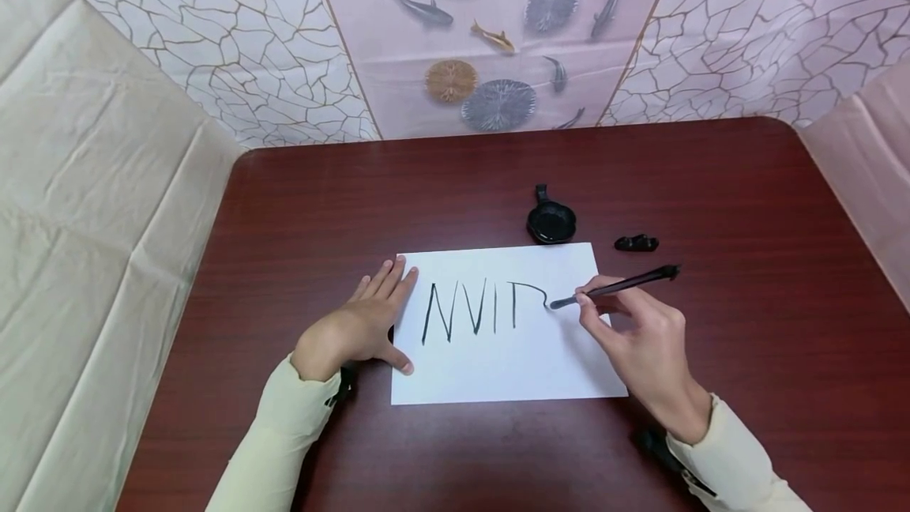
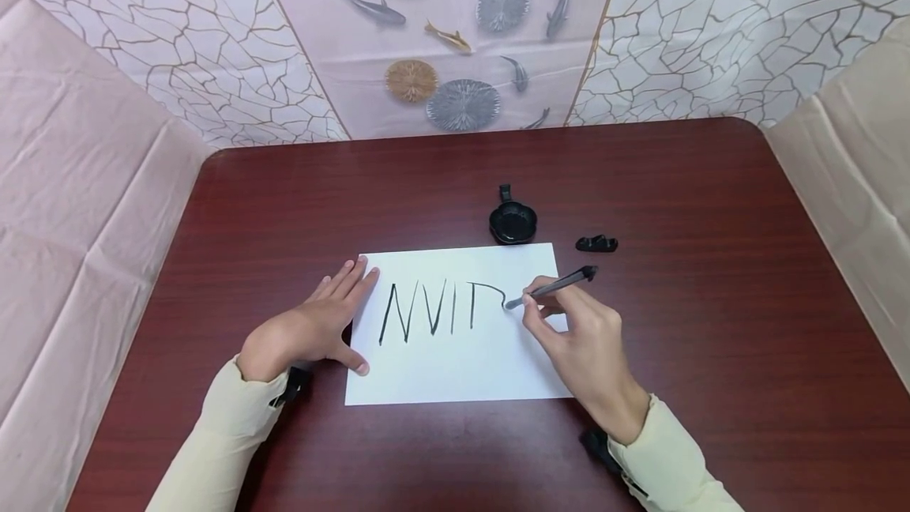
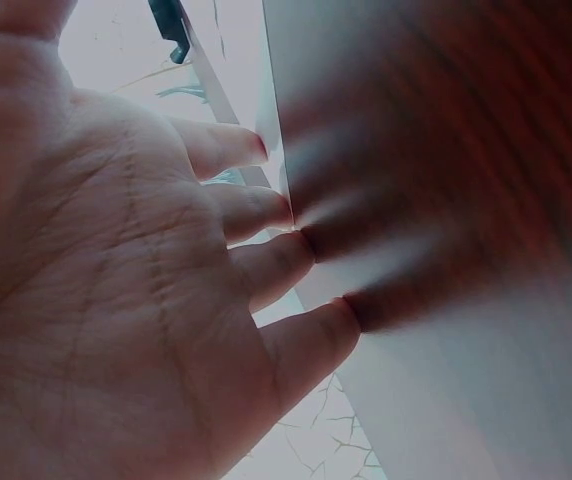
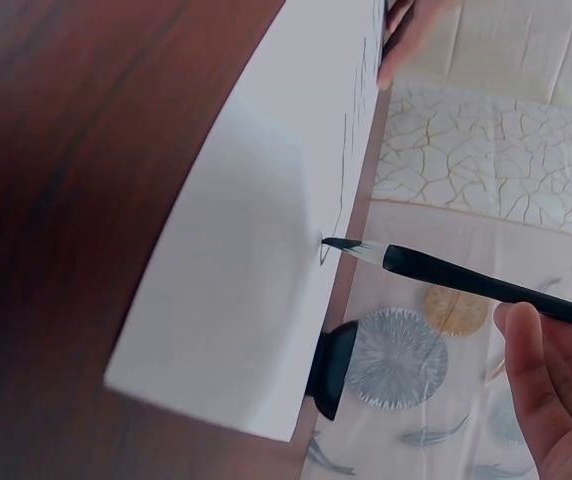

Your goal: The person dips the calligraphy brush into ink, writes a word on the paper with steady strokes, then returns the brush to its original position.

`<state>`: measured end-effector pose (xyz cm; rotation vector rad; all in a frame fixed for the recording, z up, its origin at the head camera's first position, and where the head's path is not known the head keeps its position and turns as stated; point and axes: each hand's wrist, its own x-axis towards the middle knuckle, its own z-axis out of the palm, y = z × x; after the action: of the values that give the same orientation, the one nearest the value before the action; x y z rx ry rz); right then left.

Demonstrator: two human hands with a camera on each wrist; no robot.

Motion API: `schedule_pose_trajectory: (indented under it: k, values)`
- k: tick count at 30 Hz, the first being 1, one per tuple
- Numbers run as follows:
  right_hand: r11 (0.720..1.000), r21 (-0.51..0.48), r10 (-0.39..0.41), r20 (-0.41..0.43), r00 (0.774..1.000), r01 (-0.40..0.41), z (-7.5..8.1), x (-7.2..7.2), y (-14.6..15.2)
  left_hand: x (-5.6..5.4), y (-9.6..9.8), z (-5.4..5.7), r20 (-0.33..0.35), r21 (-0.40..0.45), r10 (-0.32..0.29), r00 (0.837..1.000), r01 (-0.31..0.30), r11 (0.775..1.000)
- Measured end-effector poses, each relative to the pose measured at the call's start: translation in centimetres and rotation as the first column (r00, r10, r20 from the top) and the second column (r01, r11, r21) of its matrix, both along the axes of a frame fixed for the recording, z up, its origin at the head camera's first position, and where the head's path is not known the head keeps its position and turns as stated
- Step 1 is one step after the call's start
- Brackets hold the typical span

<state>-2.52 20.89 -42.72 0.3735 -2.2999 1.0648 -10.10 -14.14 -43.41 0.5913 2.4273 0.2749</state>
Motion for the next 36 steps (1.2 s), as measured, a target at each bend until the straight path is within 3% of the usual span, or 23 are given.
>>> schedule_pose_trajectory:
  k: [12,18,28,36]
  values:
    - [0.990,-0.001,0.140,0.050,0.989,-0.140,-0.2,1.5,-2.6,0.0,-0.1,0.1,0.008,0.009,0.009,1.000,-0.009,1.000]
    - [0.985,-0.010,0.170,0.064,0.983,-0.169,-0.3,2.0,-3.8,-0.1,0.0,0.0,0.003,-0.005,0.009,1.000,-0.009,1.000]
    - [0.994,-0.050,0.093,-0.082,0.992,-0.097,1.9,0.7,-1.6,-0.1,0.2,0.2,0.001,-0.012,0.009,1.000,-0.009,1.000]
    - [0.998,-0.067,0.013,-0.109,0.994,-0.020,3.3,-0.2,0.1,0.1,0.3,0.3,0.007,-0.004,0.012,1.000,-0.012,1.000]
